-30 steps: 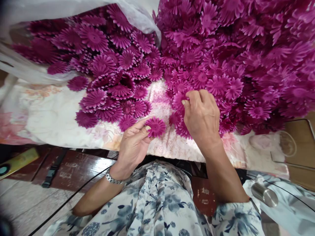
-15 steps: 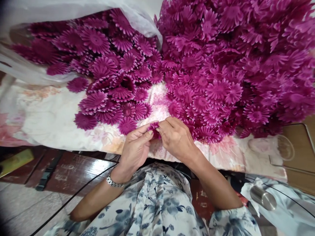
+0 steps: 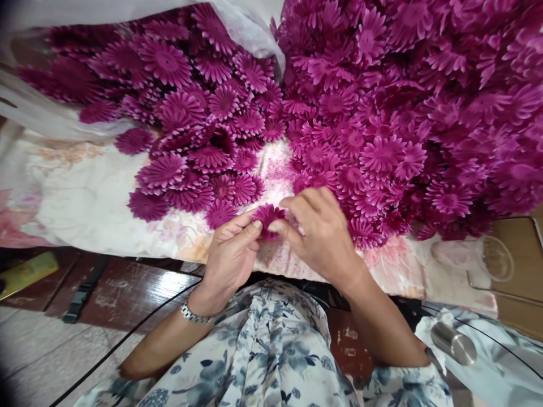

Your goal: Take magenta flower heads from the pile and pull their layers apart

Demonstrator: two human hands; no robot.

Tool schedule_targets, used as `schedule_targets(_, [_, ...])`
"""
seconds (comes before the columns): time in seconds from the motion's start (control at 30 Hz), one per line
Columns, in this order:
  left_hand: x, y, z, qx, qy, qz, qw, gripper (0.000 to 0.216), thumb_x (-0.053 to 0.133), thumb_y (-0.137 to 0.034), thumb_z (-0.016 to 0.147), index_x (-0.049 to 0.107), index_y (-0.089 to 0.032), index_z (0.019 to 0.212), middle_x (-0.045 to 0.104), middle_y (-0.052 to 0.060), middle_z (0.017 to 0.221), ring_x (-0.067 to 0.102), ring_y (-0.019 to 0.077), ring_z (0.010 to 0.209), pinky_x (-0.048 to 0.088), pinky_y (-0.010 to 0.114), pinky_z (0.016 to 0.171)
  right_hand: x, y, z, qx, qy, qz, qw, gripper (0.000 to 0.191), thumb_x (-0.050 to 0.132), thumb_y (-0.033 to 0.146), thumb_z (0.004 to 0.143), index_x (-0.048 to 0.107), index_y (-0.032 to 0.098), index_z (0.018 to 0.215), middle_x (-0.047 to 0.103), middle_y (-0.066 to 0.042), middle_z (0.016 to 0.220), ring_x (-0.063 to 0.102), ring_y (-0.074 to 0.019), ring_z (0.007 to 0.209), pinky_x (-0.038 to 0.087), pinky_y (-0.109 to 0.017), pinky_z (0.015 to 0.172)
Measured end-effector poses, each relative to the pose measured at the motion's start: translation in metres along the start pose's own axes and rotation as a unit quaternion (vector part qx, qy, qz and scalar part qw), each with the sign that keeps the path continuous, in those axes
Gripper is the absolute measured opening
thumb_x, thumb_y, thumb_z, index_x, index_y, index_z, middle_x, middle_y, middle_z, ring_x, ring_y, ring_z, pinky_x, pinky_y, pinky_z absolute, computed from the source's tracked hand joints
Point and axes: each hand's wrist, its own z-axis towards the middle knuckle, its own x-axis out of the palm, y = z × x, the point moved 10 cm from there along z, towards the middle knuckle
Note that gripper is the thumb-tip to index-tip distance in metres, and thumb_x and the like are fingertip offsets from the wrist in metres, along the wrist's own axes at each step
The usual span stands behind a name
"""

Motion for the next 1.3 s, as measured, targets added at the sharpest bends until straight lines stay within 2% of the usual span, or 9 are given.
schedule_targets(0.27, [-0.003,0.002,-0.001,0.014,-0.003,0.0,1.0,0.02,0.08,-0.022,0.059,0.076,-0.021,0.079,0.061,-0.003,0.054,0.054,0.0076,0.058,0.046,0.018,0.06,0.026,0.01,-0.01,-0.005,0.016,0.093,0.996,0.013,0.049,0.017,0.089,0.054,0.018,0.077,0.057,-0.002,0.065,0.05,-0.015,0.063,0.042,-0.028,0.062])
schedule_targets(0.4, [-0.01,0.004,-0.001,-0.004,-0.025,-0.003,1.0,0.028,0.081,-0.024,0.056,0.076,-0.019,0.083,0.064,-0.002,0.059,0.049,0.0052,0.052,0.042,0.017,0.052,0.0,-0.014,-0.005,0.012,-0.055,-0.024,0.998,0.009,0.051,0.013,0.086,0.059,0.017,0.086,0.06,-0.005,0.072,0.052,-0.0175,0.068,0.041,-0.031,0.065])
schedule_targets(0.53, [-0.009,0.007,-0.002,-0.024,-0.022,-0.01,0.999,0.029,0.081,-0.028,0.058,0.075,-0.017,0.085,0.066,0.001,0.064,0.054,0.0082,0.057,0.047,0.021,0.057,-0.021,-0.041,0.002,0.096,-0.073,-0.137,0.983,0.02,0.051,0.02,0.087,0.06,0.019,0.105,0.061,-0.013,0.102,0.053,-0.0263,0.093,0.038,-0.041,0.078])
schedule_targets(0.6, [-0.01,0.007,-0.003,-0.027,-0.03,-0.008,0.999,0.029,0.081,-0.027,0.058,0.075,-0.018,0.084,0.064,-0.001,0.061,0.051,0.0067,0.054,0.045,0.019,0.054,-0.018,-0.034,0.004,0.086,-0.055,-0.103,0.989,0.021,0.055,0.027,0.087,0.059,0.021,0.106,0.06,-0.012,0.104,0.052,-0.026,0.095,0.038,-0.041,0.079])
schedule_targets(0.77, [-0.003,0.004,-0.002,-0.002,0.004,0.015,1.0,0.024,0.077,-0.026,0.064,0.075,-0.017,0.086,0.066,0.0,0.066,0.05,0.0068,0.055,0.042,0.019,0.054,0.02,0.005,-0.005,0.007,0.035,0.105,0.994,0.013,0.055,0.028,0.088,0.055,0.019,0.077,0.057,-0.002,0.069,0.05,-0.0154,0.068,0.041,-0.029,0.064])
schedule_targets(0.9, [-0.003,0.004,-0.003,0.012,0.009,0.042,0.999,0.024,0.077,-0.023,0.063,0.076,-0.02,0.087,0.065,-0.001,0.062,0.056,0.0103,0.063,0.046,0.022,0.065,0.031,0.008,-0.011,0.021,0.043,0.131,0.99,0.016,0.049,0.022,0.089,0.051,0.019,0.073,0.053,-0.001,0.066,0.048,-0.0148,0.064,0.04,-0.028,0.062])
schedule_targets(1.0, [-0.003,0.004,-0.002,0.02,0.009,0.038,0.999,0.025,0.078,-0.022,0.062,0.076,-0.021,0.087,0.067,-0.001,0.064,0.06,0.0124,0.071,0.047,0.024,0.072,0.029,0.008,-0.012,0.017,0.042,0.111,0.993,0.016,0.046,0.018,0.089,0.052,0.019,0.074,0.055,-0.003,0.067,0.049,-0.0164,0.066,0.041,-0.03,0.064])
schedule_targets(1.13, [-0.012,0.005,-0.001,-0.001,-0.03,0.003,1.0,0.03,0.083,-0.025,0.054,0.076,-0.018,0.082,0.067,-0.001,0.063,0.055,0.0081,0.057,0.046,0.021,0.059,0.005,-0.006,-0.005,0.014,-0.023,0.022,0.999,0.01,0.051,0.016,0.087,0.055,0.018,0.078,0.056,-0.004,0.069,0.05,-0.0175,0.068,0.04,-0.031,0.065])
schedule_targets(1.3, [-0.013,0.01,-0.003,-0.041,-0.045,-0.02,0.998,0.035,0.084,-0.025,0.049,0.073,-0.016,0.081,0.061,-0.003,0.058,0.054,0.0071,0.054,0.046,0.021,0.055,-0.028,-0.052,0.003,0.133,-0.068,-0.155,0.977,0.02,0.048,0.026,0.089,0.062,0.017,0.101,0.059,-0.01,0.088,0.052,-0.0252,0.088,0.038,-0.042,0.08])
